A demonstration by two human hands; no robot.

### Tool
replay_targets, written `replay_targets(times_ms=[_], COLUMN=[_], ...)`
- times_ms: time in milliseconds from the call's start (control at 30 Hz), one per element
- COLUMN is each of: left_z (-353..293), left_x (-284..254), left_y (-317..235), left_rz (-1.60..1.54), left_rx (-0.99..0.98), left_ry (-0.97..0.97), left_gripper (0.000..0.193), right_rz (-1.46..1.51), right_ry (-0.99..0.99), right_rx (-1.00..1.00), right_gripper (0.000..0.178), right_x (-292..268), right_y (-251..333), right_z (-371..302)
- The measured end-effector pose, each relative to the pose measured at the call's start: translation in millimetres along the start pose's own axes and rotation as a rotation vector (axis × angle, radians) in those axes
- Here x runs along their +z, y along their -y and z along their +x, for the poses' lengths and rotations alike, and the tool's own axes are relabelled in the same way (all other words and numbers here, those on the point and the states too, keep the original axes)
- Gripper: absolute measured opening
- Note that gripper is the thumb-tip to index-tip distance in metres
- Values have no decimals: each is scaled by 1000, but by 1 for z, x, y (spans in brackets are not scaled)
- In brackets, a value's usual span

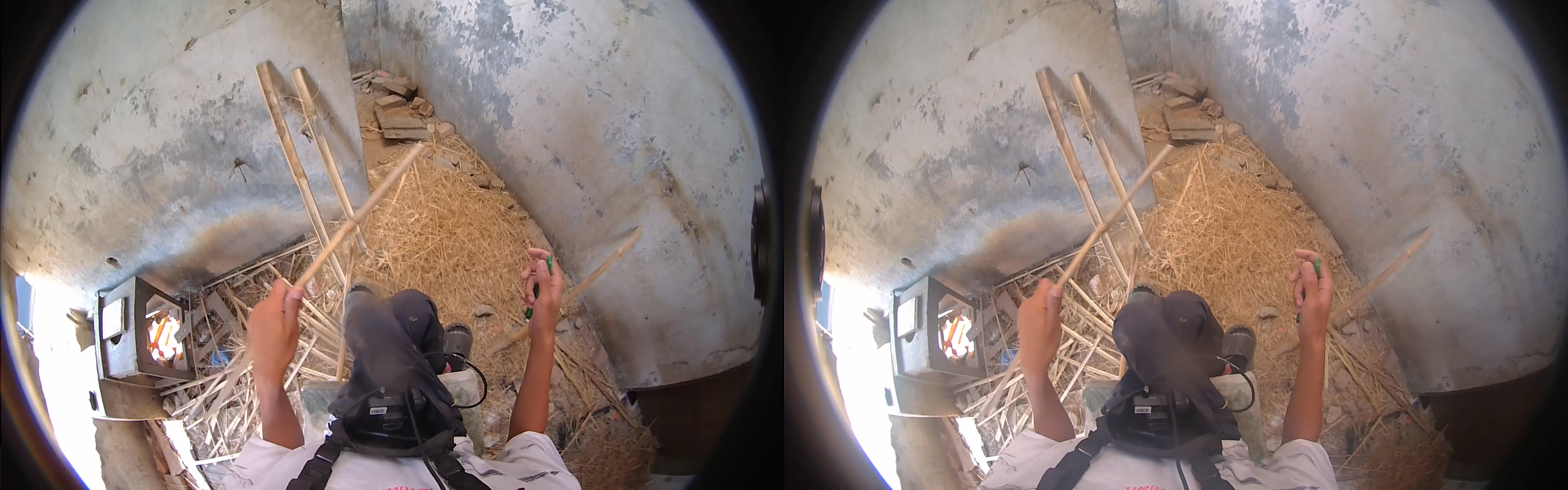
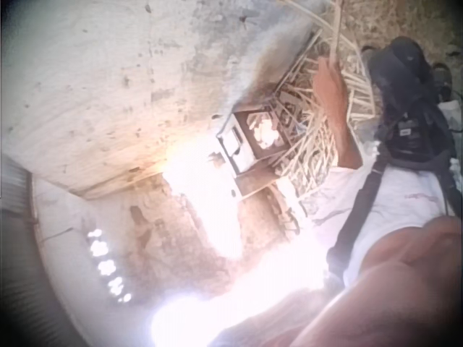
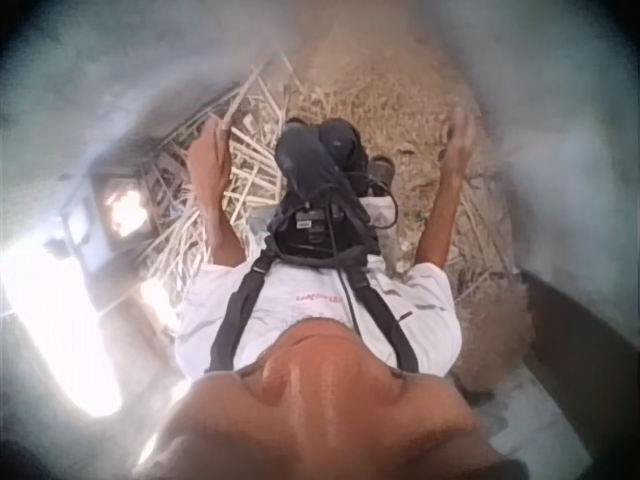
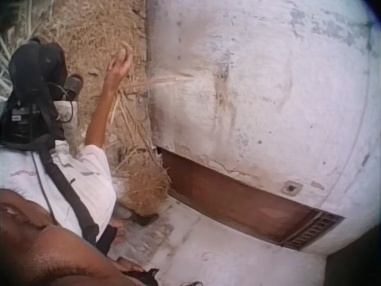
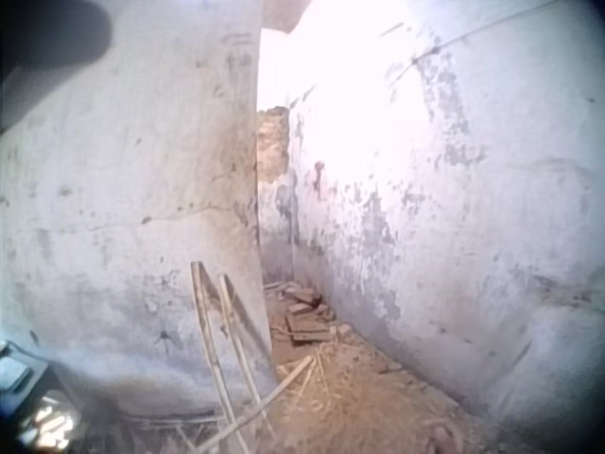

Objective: The person uses a small utility knife to shave and shape a thin strip of wood while sitting on a floor covered in straw.

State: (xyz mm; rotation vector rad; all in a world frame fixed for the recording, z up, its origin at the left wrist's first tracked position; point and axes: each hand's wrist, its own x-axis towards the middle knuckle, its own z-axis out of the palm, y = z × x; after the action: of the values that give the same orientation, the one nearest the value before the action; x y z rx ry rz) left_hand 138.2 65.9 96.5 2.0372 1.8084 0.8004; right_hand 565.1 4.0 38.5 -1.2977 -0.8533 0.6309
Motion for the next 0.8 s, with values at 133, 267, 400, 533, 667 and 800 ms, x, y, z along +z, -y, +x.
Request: replay_targets(times_ms=[133,267,400,533,667,800], left_z=[-27,-42,-49,-52,-53,-52], left_x=[34,47,45,43,39,42], left_y=[-12,-17,-26,-25,-25,-23], left_rz=[-164,-183,-196,-201,-216,-182], left_rx=[58,107,114,122,132,173], left_ry=[143,230,314,358,385,359], left_gripper=[40,43,49,53,54,47], right_rz=[89,89,87,148,285,310], right_ry=[121,249,270,279,393,394], right_rx=[-49,-73,-110,-27,-125,-113], right_gripper=[48,53,54,54,46,35], right_x=[18,51,75,80,87,88], right_y=[37,59,65,52,53,51], right_z=[-7,-10,-7,-6,-4,-8])
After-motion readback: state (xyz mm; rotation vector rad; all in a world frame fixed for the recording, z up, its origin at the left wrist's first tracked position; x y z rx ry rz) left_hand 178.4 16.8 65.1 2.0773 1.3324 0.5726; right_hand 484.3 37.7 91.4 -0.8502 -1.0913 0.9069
